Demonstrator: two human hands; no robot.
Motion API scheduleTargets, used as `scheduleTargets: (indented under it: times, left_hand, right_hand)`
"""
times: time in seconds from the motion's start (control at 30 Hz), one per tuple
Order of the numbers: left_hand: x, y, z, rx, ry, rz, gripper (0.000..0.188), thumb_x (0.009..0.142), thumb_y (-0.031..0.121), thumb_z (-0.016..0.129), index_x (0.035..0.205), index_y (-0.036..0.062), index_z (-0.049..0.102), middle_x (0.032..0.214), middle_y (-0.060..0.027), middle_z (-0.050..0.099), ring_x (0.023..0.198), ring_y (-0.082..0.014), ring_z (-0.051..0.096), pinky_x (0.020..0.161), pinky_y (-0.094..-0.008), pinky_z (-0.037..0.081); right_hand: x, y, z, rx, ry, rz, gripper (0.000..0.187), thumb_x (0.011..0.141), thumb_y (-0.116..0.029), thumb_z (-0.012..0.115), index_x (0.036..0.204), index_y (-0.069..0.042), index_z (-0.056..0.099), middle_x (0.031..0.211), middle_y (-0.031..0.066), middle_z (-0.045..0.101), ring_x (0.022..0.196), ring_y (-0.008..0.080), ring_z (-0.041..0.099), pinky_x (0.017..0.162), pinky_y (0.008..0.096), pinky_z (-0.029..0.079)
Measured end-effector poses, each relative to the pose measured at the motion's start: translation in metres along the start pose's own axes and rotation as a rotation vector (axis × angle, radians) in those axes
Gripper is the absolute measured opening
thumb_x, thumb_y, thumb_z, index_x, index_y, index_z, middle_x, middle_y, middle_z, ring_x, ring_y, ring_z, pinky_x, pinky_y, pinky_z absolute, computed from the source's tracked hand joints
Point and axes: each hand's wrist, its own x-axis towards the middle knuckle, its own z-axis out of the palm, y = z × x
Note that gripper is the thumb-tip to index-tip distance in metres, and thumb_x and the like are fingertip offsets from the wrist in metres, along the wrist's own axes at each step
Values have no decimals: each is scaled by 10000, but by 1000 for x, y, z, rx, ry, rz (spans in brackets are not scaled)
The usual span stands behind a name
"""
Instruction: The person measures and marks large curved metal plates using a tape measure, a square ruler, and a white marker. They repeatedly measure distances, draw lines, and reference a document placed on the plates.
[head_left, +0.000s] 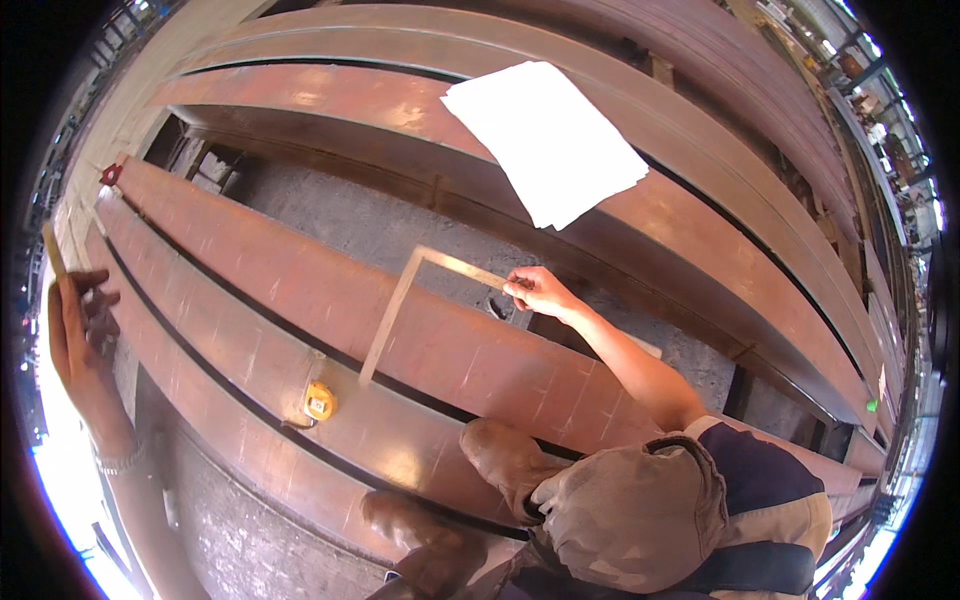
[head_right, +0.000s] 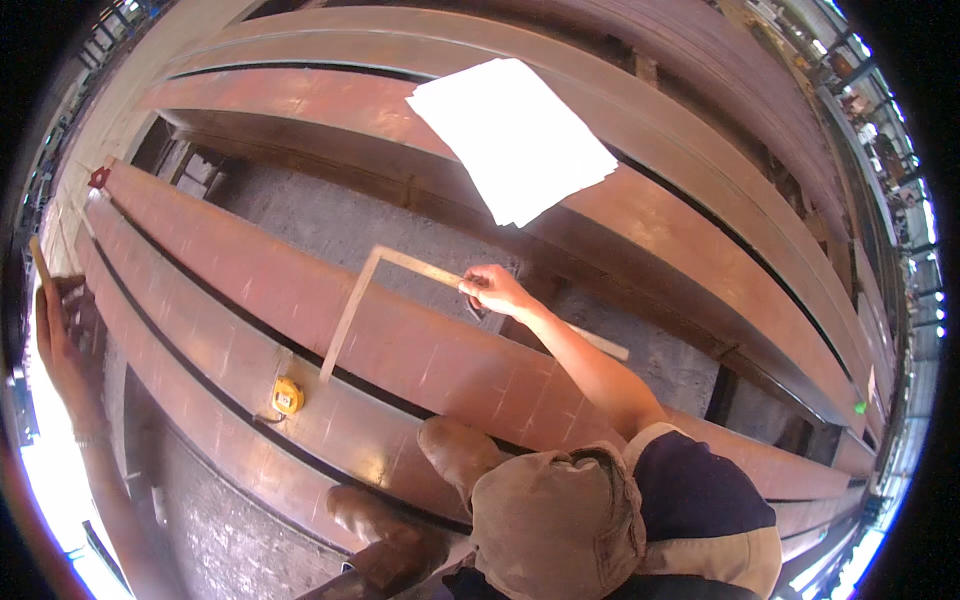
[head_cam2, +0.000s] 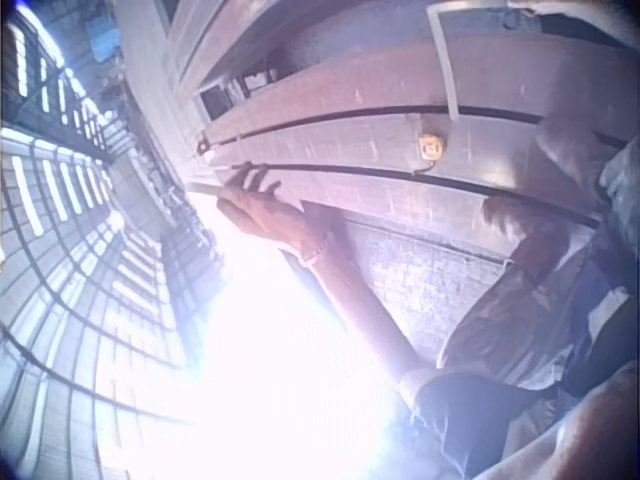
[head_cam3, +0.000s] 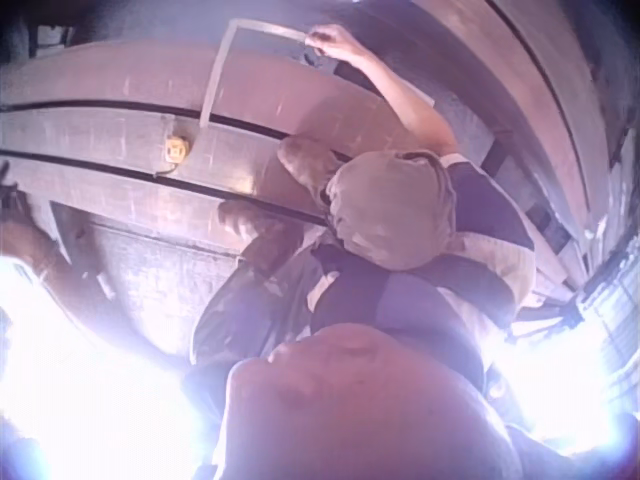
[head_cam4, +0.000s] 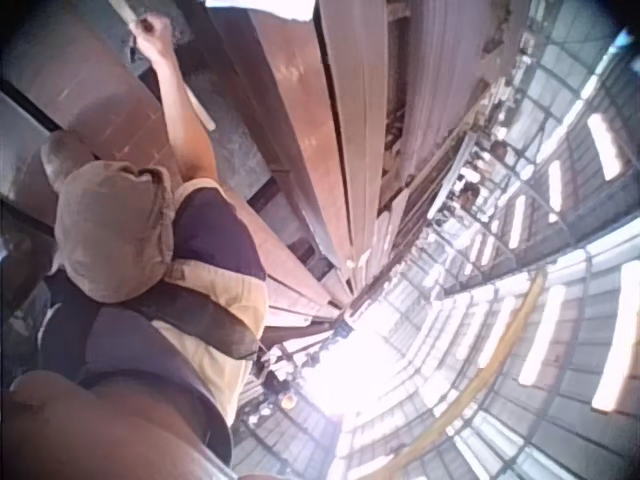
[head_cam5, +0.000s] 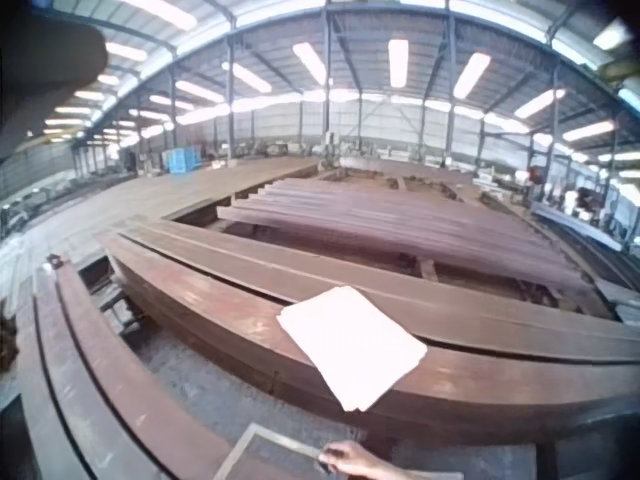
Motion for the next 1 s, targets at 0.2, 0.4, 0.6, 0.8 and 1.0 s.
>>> scheduleTargets:
  times: [0.2, 0.4, 0.6, 0.8, 1.0]
  left_hand:
    - [-57, 5, -64, 261, 23, -255, 426, 1055, 471, 456, 1165, 109, 652, 1124, -24, 675, 943, -130, 650, 830, -277, 477]
    - [-84, 36, -90, 432, 127, -466, 429, 1053, 474, 453, 1137, 103, 652, 1079, -28, 659, 885, -123, 643, 735, -253, 474]
    - [-106, 35, -73, 382, 69, -449, 411, 1054, 435, 476, 1157, 86, 667, 1019, -26, 661, 821, -116, 623, 686, -242, 464]
    - [-131, 3, -39, 279, -52, -547, 395, 1054, 395, 499, 1177, 69, 683, 960, -23, 663, 758, -108, 603, 636, -231, 453]
    - [-179, -66, 38, 95, -405, -658, 334, 1039, 303, 574, 1197, 48, 720, 902, -35, 699, 767, -85, 606, 597, -225, 459]
  right_hand:
    - [4, 37, 24, -146, 85, 56, 286, 987, -291, 672, 1012, -8, 708, 724, 47, 664, 661, 151, 629, 641, 334, 493]
    - [-2, 40, 29, -466, 173, -9, 408, 943, -426, 686, 1153, -79, 738, 1013, 200, 743, 924, 373, 726, 816, 446, 551]
    - [-20, 27, 42, -553, 219, -71, 329, 956, -352, 663, 1126, -87, 758, 1064, 204, 727, 965, 401, 703, 845, 478, 557]
    - [-22, 21, 35, -536, 140, -51, 282, 962, -284, 662, 1142, -84, 746, 1026, 224, 722, 933, 408, 699, 814, 468, 550]
    - [-19, 25, 28, -512, 67, 14, 273, 953, -208, 669, 1187, -79, 726, 986, 247, 708, 846, 393, 700, 756, 457, 531]
